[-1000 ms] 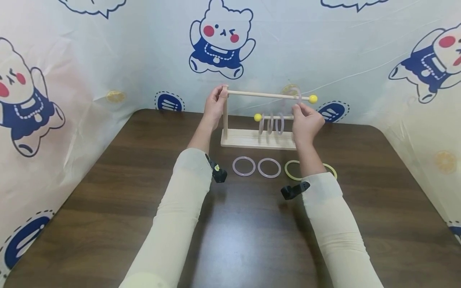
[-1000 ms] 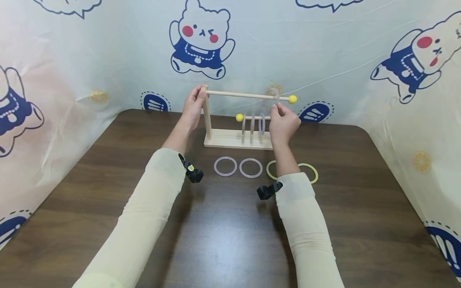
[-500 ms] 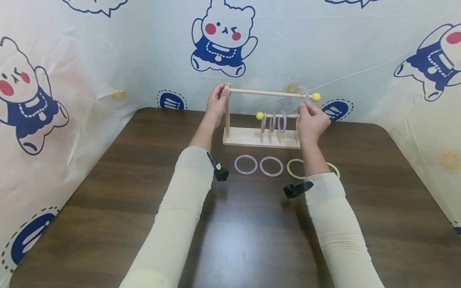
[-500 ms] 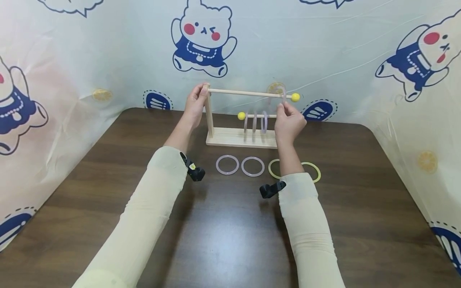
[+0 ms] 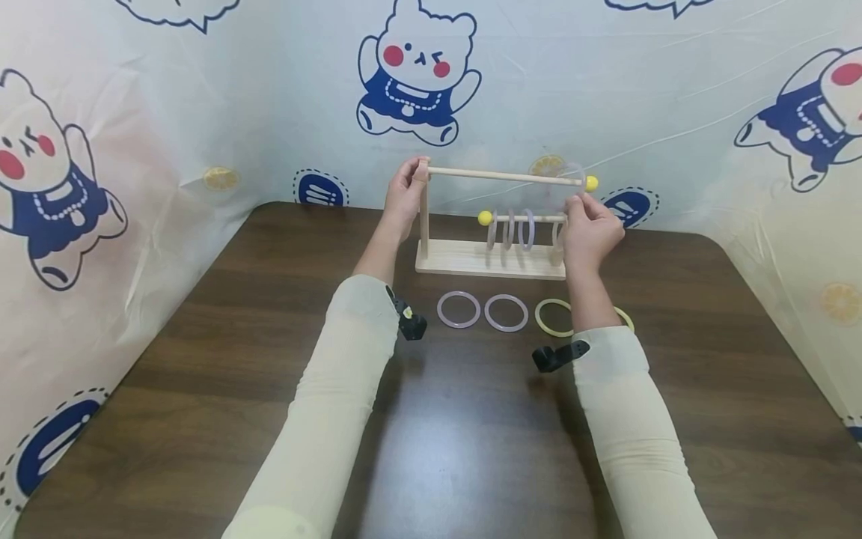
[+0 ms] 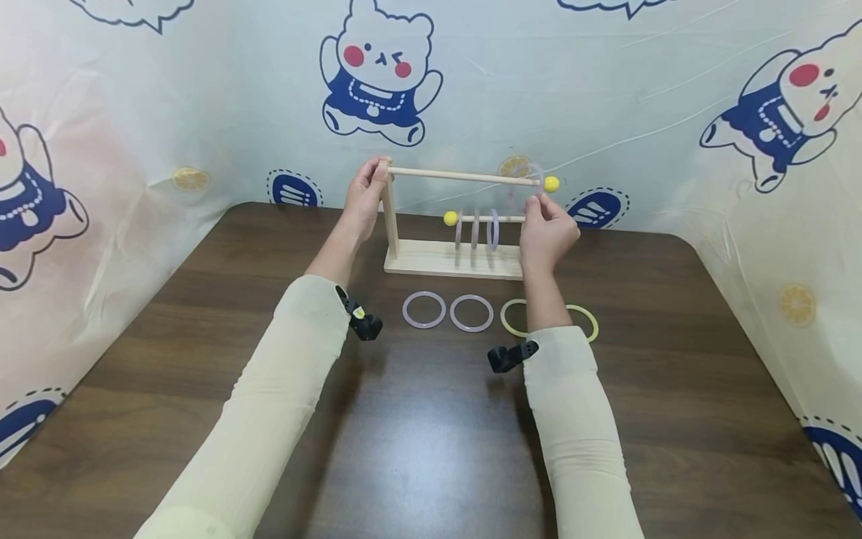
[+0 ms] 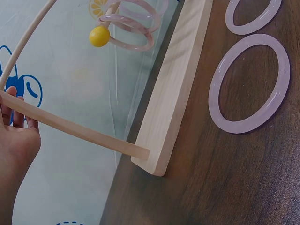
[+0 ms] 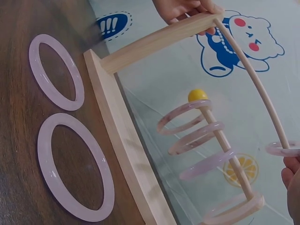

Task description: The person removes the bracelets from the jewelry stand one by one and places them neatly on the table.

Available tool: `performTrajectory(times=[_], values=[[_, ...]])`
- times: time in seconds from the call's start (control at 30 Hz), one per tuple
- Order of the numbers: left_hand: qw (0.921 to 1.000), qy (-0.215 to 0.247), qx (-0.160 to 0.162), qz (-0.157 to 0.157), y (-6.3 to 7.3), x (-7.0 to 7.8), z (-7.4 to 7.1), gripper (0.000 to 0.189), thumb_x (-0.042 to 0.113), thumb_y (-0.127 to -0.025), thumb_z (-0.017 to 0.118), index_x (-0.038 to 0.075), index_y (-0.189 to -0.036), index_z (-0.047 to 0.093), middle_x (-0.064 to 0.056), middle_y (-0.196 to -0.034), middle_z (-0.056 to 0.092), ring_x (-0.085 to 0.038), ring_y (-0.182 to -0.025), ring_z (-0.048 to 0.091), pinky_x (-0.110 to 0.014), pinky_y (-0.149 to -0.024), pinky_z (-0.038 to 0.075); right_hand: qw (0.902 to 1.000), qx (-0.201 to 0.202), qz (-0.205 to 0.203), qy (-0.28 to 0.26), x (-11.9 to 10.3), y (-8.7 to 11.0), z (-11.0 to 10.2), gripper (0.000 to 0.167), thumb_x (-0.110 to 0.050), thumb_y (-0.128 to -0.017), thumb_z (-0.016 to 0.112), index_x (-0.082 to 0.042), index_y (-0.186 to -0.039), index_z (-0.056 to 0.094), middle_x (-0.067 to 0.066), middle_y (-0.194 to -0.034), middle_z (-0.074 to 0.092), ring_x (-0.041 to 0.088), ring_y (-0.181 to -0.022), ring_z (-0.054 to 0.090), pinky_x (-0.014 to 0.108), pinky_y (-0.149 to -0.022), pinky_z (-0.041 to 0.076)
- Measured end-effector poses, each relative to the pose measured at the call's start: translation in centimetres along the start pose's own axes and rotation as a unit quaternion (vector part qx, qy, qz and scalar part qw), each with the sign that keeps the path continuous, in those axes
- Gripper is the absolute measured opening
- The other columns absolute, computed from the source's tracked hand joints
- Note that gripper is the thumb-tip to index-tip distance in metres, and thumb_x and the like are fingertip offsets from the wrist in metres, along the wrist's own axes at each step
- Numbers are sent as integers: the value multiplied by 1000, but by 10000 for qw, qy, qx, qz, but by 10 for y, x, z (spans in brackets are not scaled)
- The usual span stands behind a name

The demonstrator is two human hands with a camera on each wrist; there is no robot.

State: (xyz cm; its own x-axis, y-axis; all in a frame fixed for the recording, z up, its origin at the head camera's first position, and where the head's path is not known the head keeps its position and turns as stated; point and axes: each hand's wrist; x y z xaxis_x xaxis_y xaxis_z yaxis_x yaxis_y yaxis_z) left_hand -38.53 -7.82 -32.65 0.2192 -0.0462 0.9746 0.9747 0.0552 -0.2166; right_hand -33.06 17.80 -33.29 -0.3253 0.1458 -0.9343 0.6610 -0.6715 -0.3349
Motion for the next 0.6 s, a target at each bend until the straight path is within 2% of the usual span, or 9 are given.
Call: performTrajectory(times=[0.13, 0.3, 0.43, 0.6], values=[[10000, -4, 2, 21, -1, 1, -1, 40, 33, -94, 49, 10, -127, 52, -11, -115, 54, -19, -106, 47, -26, -89, 37, 9979, -92, 466, -442, -1, -2, -1, 14, -4, -78, 68, -4, -91, 74, 11, -91, 69, 11, -71, 64, 22, -70, 51], [10000, -88, -27, -31, 2, -1, -3, 42, 34, -94, 48, 10, -128, 50, -6, -115, 54, -19, -110, 47, -29, -93, 36, 9875, 43, 1153, -1074, -1, -2, -3, 15, 0, -79, 69, 0, -93, 72, 12, -97, 66, 12, -69, 63, 23, -69, 51], [10000, -83, -7, -52, 3, -2, -3, 40, 35, -94, 49, 12, -127, 52, -4, -113, 55, -23, -112, 47, -30, -93, 36, 9864, 138, 1250, -1061, -1, -3, -6, 11, 1, -80, 68, -2, -89, 74, 10, -90, 65, 11, -64, 62, 23, -67, 51], [10000, -56, 8, -21, 1, -2, -1, 40, 35, -93, 50, 12, -126, 53, -3, -111, 56, -18, -107, 48, -29, -92, 36, 9841, 195, 1266, -1227, -2, -7, -10, 8, 2, -81, 66, 0, -85, 73, 12, -85, 65, 11, -60, 62, 24, -65, 52]])
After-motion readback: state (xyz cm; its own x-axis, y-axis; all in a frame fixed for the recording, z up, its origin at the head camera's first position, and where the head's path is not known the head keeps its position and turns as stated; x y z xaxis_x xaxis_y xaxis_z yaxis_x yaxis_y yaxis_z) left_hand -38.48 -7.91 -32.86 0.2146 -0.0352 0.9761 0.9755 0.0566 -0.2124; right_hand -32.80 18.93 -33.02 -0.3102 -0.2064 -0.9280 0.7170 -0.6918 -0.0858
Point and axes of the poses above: each hand's wrist, its own y-axis away from the middle knuckle, its own z-axis out of the palm, x = y × z
